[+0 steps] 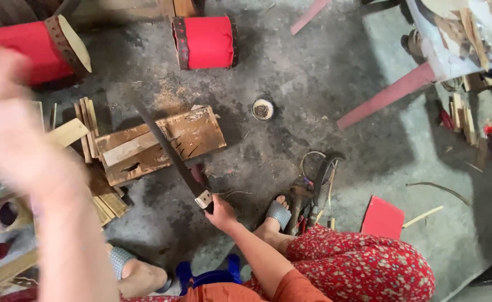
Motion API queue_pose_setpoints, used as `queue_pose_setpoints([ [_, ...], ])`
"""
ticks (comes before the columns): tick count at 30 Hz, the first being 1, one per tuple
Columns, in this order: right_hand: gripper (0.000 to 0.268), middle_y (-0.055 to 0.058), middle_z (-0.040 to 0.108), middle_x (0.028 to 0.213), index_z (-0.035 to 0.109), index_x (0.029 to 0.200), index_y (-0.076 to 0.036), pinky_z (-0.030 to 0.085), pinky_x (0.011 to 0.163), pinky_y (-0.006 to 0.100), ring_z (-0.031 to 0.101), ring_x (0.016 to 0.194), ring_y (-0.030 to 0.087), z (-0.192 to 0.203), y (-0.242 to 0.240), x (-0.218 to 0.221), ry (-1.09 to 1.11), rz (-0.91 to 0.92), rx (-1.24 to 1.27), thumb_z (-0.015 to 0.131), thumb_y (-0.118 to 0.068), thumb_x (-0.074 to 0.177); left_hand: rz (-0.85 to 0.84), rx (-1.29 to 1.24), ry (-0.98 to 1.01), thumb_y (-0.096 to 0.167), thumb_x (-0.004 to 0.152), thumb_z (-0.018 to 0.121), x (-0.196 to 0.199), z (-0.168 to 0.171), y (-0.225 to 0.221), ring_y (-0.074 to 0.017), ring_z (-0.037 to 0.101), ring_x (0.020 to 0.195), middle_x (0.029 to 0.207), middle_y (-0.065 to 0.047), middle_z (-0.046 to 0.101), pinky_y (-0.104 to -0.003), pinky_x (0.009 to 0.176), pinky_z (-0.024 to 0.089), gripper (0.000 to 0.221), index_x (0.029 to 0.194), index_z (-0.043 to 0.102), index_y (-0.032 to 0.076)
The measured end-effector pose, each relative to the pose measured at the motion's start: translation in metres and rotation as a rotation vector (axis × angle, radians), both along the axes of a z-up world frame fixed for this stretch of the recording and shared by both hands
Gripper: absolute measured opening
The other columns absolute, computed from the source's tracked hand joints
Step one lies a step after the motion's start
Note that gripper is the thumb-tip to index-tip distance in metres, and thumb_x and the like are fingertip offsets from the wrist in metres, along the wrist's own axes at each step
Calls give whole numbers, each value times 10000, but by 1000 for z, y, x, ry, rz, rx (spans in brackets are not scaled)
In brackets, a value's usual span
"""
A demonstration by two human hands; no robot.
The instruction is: The person is sawing various wooden pieces using a hand saw while sitting on a low stool in a workshop environment.
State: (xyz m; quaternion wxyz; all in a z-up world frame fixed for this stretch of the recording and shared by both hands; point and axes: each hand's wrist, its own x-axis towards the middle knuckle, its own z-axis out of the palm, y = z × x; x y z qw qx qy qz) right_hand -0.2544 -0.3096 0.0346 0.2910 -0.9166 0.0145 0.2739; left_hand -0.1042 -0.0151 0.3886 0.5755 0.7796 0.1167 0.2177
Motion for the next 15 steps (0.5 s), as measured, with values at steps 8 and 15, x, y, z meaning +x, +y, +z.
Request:
queue_pose_setpoints([
  [8,404,217,739,1072,678,1205,-110,580,910,528,698,1064,409,-10,-6,-4,-145,-336,159,739,-325,869,-2,566,-44,62,972,666,41,-305,-18,-293,700,1023,1077,-88,721,-418,960,524,200,1155,740,96],
  [15,411,253,740,1079,711,1184,-50,568,933,531,688,1102,419,29,6,1,-118,-458,218,753,-322,878,-39,756,248,227,955,662,38,-360,-29,-402,430,1398,1440,-109,542,-670,1105,316,412,1366,634,210],
])
